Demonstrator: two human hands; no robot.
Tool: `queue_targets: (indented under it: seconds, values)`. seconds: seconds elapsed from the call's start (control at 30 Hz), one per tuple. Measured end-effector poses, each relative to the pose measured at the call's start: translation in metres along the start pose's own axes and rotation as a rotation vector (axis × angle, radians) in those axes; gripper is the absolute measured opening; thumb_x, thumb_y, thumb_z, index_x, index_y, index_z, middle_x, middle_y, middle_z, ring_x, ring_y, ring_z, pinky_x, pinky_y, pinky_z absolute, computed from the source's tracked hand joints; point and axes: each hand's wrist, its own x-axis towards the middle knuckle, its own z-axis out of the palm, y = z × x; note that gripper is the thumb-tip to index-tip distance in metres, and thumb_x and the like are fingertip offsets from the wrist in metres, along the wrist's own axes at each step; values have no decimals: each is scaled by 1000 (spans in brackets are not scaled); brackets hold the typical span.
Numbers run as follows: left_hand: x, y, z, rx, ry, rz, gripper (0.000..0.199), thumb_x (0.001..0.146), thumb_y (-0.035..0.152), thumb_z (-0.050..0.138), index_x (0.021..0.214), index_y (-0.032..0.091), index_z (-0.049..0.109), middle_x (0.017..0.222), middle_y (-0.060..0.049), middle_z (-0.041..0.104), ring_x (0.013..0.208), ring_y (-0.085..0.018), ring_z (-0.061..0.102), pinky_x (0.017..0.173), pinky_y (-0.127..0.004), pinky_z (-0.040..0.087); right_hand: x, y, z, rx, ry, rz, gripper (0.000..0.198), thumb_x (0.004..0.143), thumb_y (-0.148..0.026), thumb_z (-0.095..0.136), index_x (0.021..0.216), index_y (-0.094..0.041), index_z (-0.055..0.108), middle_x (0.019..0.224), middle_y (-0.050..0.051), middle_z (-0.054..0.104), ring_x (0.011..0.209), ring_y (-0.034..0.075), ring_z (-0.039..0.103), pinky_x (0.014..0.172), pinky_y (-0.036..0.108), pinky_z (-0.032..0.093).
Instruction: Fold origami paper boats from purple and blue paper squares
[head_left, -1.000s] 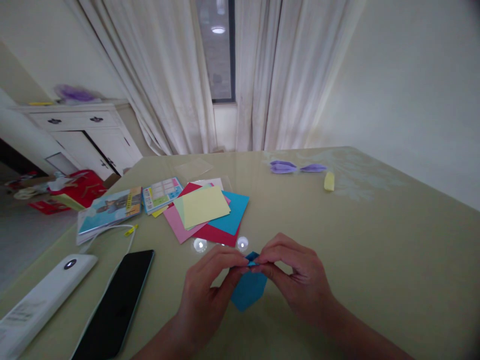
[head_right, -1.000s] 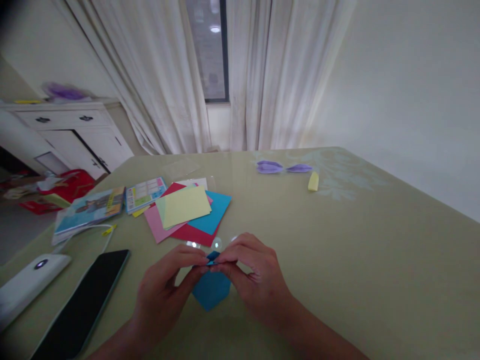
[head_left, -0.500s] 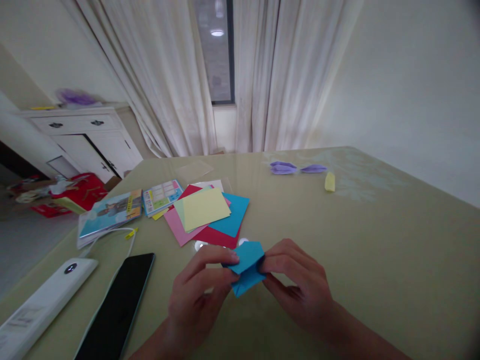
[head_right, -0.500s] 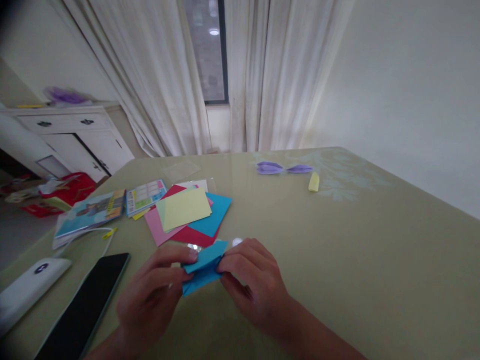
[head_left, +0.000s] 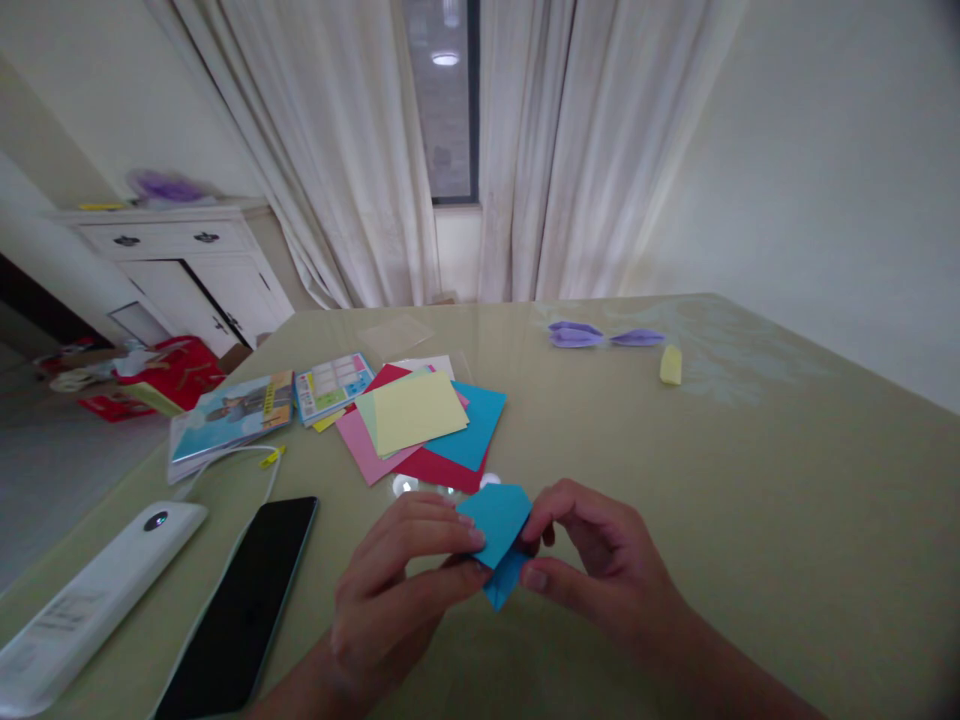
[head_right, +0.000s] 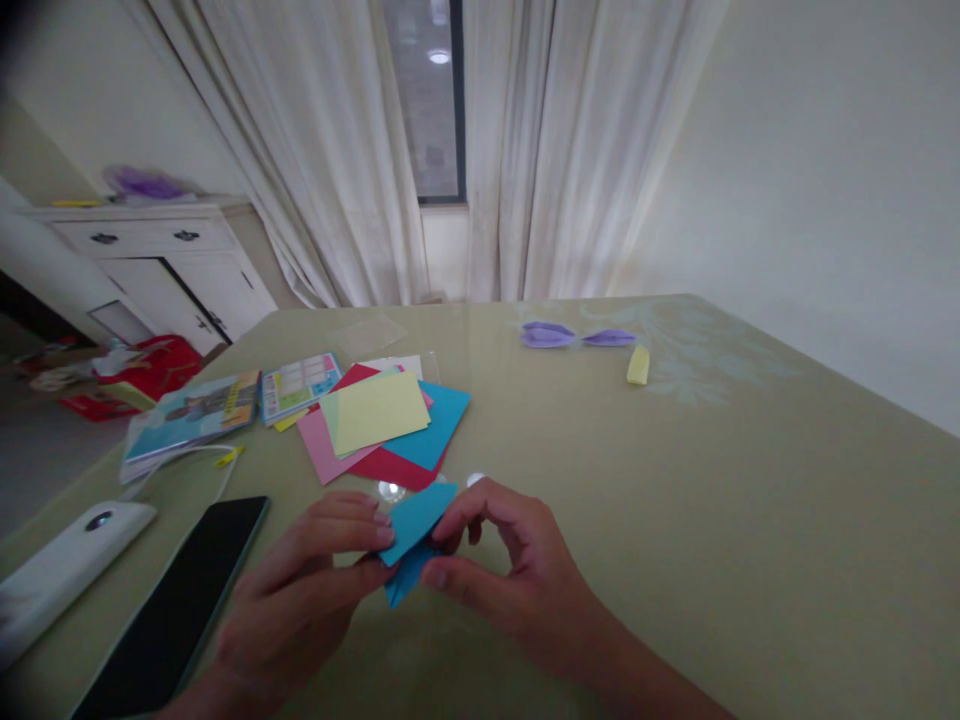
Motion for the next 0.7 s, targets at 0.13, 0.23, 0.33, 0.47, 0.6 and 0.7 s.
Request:
queue_targets:
  seconds: [0.13, 0.23, 0.33, 0.47, 0.6, 0.7]
  values:
    - [-9, -5, -4, 26, -63, 27, 14, 101, 14, 71, 106, 23, 81, 103, -4, 80, 102, -22, 75, 93, -42, 64, 0, 1, 3, 153, 13, 111, 23, 87, -36, 91, 94, -22, 74, 86, 2, 72, 80, 17, 61, 73, 29, 49]
    - [-11, -5, -6, 38, -103, 40, 19, 97, 7, 74, 111, 20, 80, 107, -5, 79, 105, -21, 74, 97, -40, 63, 1, 1, 5, 210, -11, 147, 24, 85, -33, 92, 92, -22, 72, 85, 1, 70, 79, 16, 60, 73, 29, 48]
    - [-7, -2, -7, 43, -111, 30, 19, 98, 5, 72, 111, 16, 78, 108, -7, 78, 106, -21, 74, 94, -37, 64, 3, 2, 5, 246, -14, 156, 24, 85, -32, 92, 90, -22, 70, 84, 1, 69, 78, 16, 59, 71, 29, 48]
    - [-1, 1, -7, 31, -108, 12, 13, 99, 6, 71, 106, 15, 77, 108, -8, 77, 102, -19, 74, 85, -32, 66, 4, 2, 5, 247, 9, 151, 25, 85, -36, 91, 89, -22, 70, 83, 2, 68, 76, 17, 59, 68, 29, 48]
    - [-1, 2, -4, 46, -90, 6, 12, 99, 7, 71, 104, 16, 78, 106, -8, 77, 100, -20, 74, 81, -32, 66, 4, 4, 4, 205, 45, 141, 25, 85, -36, 91, 88, -22, 70, 81, 1, 66, 76, 17, 57, 68, 29, 47]
    - [-5, 0, -3, 67, -86, -10, 15, 98, 7, 73, 107, 18, 78, 106, -8, 78, 101, -21, 75, 82, -35, 66, 4, 7, 4, 175, 63, 155, 26, 86, -37, 90, 88, -22, 69, 82, 1, 65, 76, 17, 57, 68, 29, 47]
